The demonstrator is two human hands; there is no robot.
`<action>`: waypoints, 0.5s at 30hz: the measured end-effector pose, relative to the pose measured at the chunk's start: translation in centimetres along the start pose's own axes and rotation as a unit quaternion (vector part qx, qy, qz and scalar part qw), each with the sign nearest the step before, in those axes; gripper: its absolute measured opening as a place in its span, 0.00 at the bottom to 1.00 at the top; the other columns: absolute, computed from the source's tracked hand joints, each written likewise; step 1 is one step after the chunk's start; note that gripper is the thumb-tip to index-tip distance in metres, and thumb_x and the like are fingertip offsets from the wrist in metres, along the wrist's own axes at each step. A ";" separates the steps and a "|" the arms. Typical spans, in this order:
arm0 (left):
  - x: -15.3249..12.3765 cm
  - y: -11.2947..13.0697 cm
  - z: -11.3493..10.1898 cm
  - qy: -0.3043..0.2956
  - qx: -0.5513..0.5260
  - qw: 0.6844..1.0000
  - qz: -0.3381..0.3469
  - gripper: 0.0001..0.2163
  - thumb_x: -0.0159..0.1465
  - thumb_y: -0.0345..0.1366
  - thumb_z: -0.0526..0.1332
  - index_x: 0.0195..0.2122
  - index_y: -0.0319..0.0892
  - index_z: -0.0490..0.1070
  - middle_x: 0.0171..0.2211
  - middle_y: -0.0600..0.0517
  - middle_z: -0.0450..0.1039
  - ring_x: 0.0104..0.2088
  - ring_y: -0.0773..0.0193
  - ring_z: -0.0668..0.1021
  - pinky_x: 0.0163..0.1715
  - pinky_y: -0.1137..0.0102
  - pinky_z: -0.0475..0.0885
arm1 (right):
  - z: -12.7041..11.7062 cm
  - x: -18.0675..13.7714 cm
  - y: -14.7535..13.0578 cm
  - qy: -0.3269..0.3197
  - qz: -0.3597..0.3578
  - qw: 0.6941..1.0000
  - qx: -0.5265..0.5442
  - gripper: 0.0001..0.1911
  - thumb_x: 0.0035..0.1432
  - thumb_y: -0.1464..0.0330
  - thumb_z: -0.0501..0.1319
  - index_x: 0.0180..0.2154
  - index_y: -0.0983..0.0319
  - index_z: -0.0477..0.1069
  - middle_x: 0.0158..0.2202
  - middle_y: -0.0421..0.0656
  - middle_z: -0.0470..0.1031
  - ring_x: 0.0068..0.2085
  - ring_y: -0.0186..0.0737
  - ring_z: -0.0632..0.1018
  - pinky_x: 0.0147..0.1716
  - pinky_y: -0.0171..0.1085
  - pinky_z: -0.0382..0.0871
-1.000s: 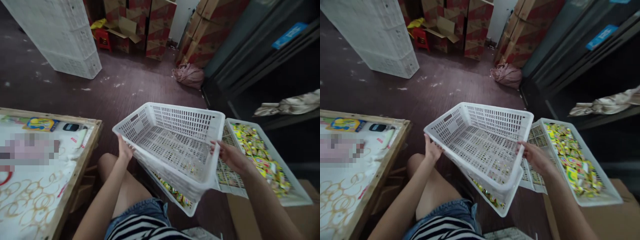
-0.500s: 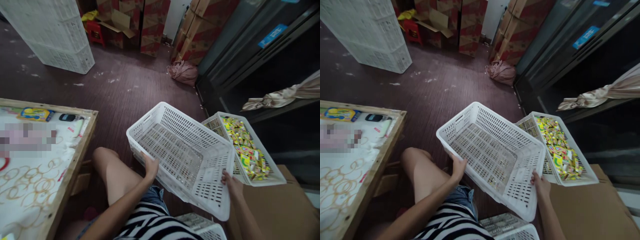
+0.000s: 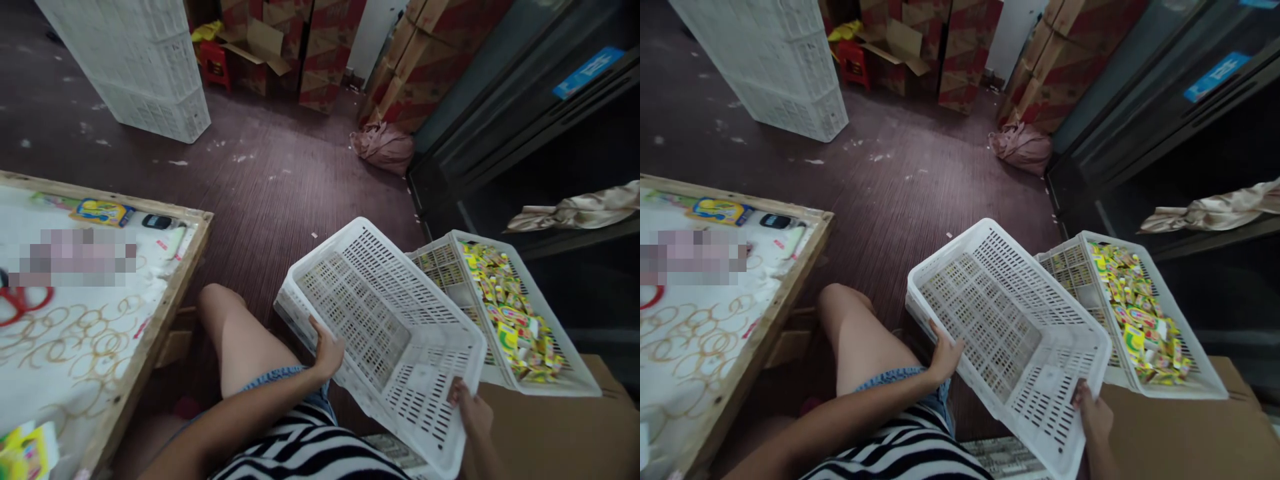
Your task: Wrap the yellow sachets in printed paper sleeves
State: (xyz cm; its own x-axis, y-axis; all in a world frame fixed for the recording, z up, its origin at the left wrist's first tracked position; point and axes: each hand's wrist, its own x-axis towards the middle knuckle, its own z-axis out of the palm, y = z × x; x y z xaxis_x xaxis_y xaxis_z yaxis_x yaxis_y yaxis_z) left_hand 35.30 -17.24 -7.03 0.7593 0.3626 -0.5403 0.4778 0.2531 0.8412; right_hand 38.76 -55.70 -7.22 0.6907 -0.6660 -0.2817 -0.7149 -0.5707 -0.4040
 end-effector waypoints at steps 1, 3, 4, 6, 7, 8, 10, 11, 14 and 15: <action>-0.3 -0.2 0.2 -0.002 0.002 1.000 -0.006 0.49 0.52 0.28 0.62 0.67 0.30 0.26 0.63 0.32 0.59 0.60 0.51 0.69 0.60 0.62 0.62 | -0.2 0.5 0.0 -0.001 -0.008 1.000 -0.006 0.19 0.44 0.53 0.56 0.10 0.55 0.61 0.13 0.48 0.67 0.27 0.60 0.78 0.23 0.47 0.68; -0.7 -0.3 0.5 -0.004 0.006 1.000 -0.019 0.50 0.51 0.28 0.62 0.67 0.30 0.26 0.62 0.33 0.61 0.59 0.52 0.70 0.60 0.63 0.63 | -0.5 1.3 -0.1 0.002 -0.021 1.000 -0.016 0.20 0.44 0.53 0.56 0.10 0.55 0.61 0.12 0.48 0.66 0.27 0.61 0.78 0.23 0.48 0.68; -0.8 -0.4 0.7 -0.005 0.006 1.000 -0.023 0.50 0.51 0.28 0.62 0.67 0.30 0.26 0.61 0.34 0.63 0.58 0.53 0.72 0.59 0.63 0.64 | -0.6 1.6 -0.3 0.004 -0.024 0.999 -0.020 0.20 0.44 0.53 0.57 0.09 0.55 0.60 0.12 0.48 0.66 0.27 0.62 0.78 0.23 0.49 0.68; -0.6 -0.2 0.7 -0.002 0.004 1.000 -0.029 0.49 0.51 0.28 0.62 0.67 0.31 0.27 0.58 0.36 0.68 0.55 0.53 0.74 0.57 0.63 0.66 | -0.4 2.0 -0.7 0.006 -0.025 1.000 -0.018 0.20 0.44 0.54 0.56 0.09 0.55 0.60 0.11 0.49 0.66 0.28 0.63 0.78 0.23 0.49 0.68; -0.5 -0.1 0.6 0.003 0.003 1.000 -0.028 0.48 0.52 0.28 0.61 0.67 0.32 0.29 0.56 0.36 0.69 0.54 0.53 0.75 0.57 0.63 0.66 | -0.2 2.1 -0.9 0.006 -0.023 1.000 -0.014 0.20 0.44 0.54 0.56 0.09 0.55 0.60 0.11 0.49 0.66 0.28 0.63 0.78 0.23 0.49 0.68; -0.2 0.0 0.4 0.011 0.001 1.000 -0.026 0.46 0.52 0.27 0.61 0.66 0.33 0.31 0.56 0.37 0.70 0.54 0.53 0.75 0.56 0.64 0.66 | 0.1 2.1 -1.1 0.003 -0.023 1.000 -0.009 0.19 0.44 0.54 0.56 0.09 0.55 0.61 0.12 0.49 0.66 0.28 0.62 0.78 0.23 0.48 0.68; 0.4 0.3 -0.4 0.026 -0.004 1.000 -0.012 0.42 0.52 0.26 0.60 0.65 0.35 0.36 0.55 0.37 0.70 0.52 0.53 0.76 0.55 0.63 0.67 | 0.9 1.8 -1.4 -0.006 -0.024 1.000 0.007 0.17 0.44 0.56 0.56 0.11 0.56 0.62 0.12 0.49 0.67 0.26 0.60 0.78 0.22 0.47 0.68; 0.8 0.5 -0.9 0.034 -0.006 0.999 -0.002 0.40 0.52 0.26 0.60 0.63 0.36 0.38 0.54 0.37 0.70 0.51 0.53 0.76 0.54 0.63 0.67 | 1.5 1.6 -1.6 -0.011 -0.025 1.000 0.016 0.16 0.43 0.56 0.56 0.12 0.56 0.62 0.12 0.48 0.68 0.25 0.58 0.78 0.22 0.46 0.69; 2.4 1.3 -2.7 0.056 -0.011 0.998 0.035 0.36 0.52 0.26 0.60 0.61 0.37 0.43 0.54 0.38 0.69 0.50 0.53 0.76 0.53 0.60 0.68 | 3.4 0.4 -1.9 -0.024 -0.040 0.997 0.055 0.15 0.43 0.56 0.58 0.15 0.57 0.64 0.14 0.47 0.70 0.22 0.54 0.77 0.21 0.45 0.70; 3.0 1.7 -3.4 0.062 -0.013 0.997 0.049 0.35 0.52 0.26 0.59 0.60 0.38 0.44 0.54 0.38 0.69 0.50 0.53 0.76 0.53 0.60 0.68 | 4.1 0.0 -2.0 -0.024 -0.049 0.996 0.069 0.15 0.43 0.55 0.58 0.16 0.57 0.64 0.14 0.47 0.70 0.21 0.54 0.76 0.21 0.45 0.70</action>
State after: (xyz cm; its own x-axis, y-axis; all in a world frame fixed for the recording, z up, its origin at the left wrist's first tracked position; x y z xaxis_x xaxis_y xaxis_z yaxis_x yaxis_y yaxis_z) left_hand 36.89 -12.68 -7.34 0.7402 0.4942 -0.4559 0.3918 0.2339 0.8898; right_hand 40.65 -52.58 -9.98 0.7627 -0.5849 -0.2759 -0.6250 -0.5573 -0.5466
